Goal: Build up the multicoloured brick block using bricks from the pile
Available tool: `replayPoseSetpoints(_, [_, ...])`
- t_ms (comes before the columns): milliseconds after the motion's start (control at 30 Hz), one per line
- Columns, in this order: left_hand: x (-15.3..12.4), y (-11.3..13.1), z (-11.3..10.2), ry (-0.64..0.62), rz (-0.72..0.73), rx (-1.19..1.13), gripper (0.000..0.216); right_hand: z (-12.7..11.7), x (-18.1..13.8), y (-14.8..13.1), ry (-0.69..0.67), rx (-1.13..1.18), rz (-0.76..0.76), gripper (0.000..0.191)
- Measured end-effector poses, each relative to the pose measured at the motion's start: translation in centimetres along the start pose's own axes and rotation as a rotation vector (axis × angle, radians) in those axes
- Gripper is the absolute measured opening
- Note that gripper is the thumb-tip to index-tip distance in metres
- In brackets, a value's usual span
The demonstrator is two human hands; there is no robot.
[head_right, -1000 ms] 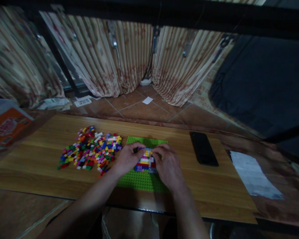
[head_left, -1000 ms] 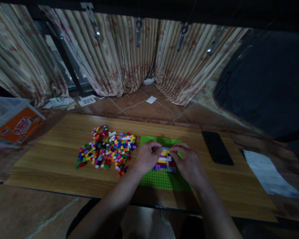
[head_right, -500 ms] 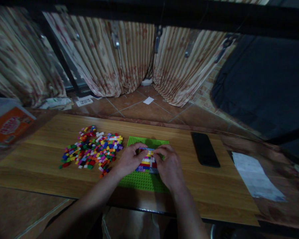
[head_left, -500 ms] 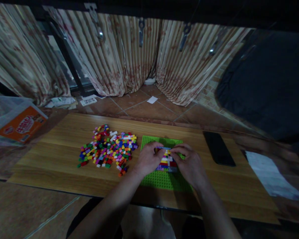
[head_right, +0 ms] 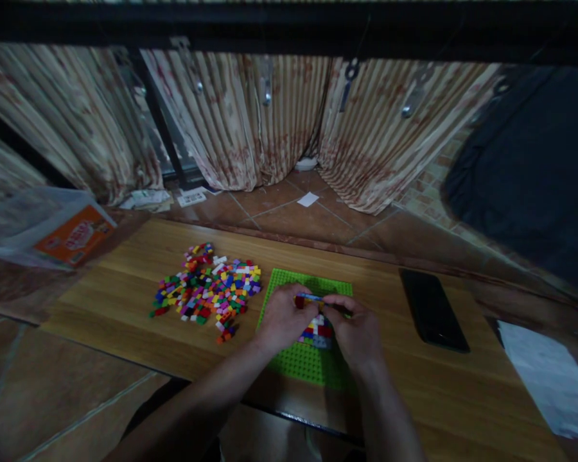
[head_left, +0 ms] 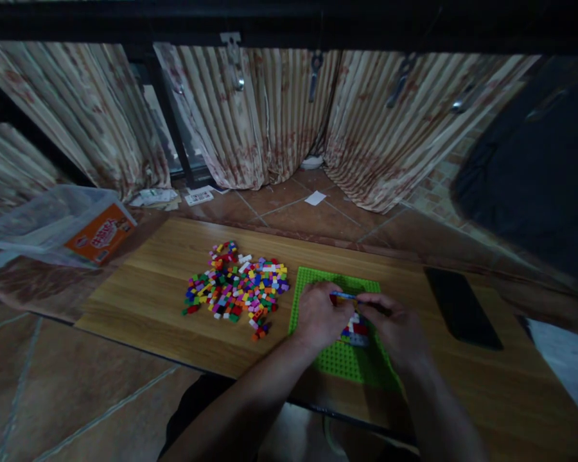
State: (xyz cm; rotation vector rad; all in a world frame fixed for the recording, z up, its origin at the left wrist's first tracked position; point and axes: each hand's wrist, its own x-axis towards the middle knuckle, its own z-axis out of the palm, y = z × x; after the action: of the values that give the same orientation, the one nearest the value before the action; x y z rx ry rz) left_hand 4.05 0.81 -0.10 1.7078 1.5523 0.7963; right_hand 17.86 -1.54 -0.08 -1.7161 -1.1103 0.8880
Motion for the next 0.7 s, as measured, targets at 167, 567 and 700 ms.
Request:
replayPoseSetpoints(167, [0.0, 0.1, 0.0, -0.002, 0.003, -0.009, 0.017, 0.0, 0.2, 0.2, -0.006, 0.029, 0.007, 0.030])
replayPoseSetpoints(567, [0.1, 0.1, 0.2, -0.014, -0.034, -0.056, 0.014, 0.5, -0.2, -0.5, 0.013, 0.013, 0.017, 0.027])
replayPoseSetpoints(700, [-0.1, -0.5, 0.0, -0.020, 0.019, -0.104, 0.022, 0.6, 0.2, 0.6, 0.000, 0.118, 0.023, 0.028])
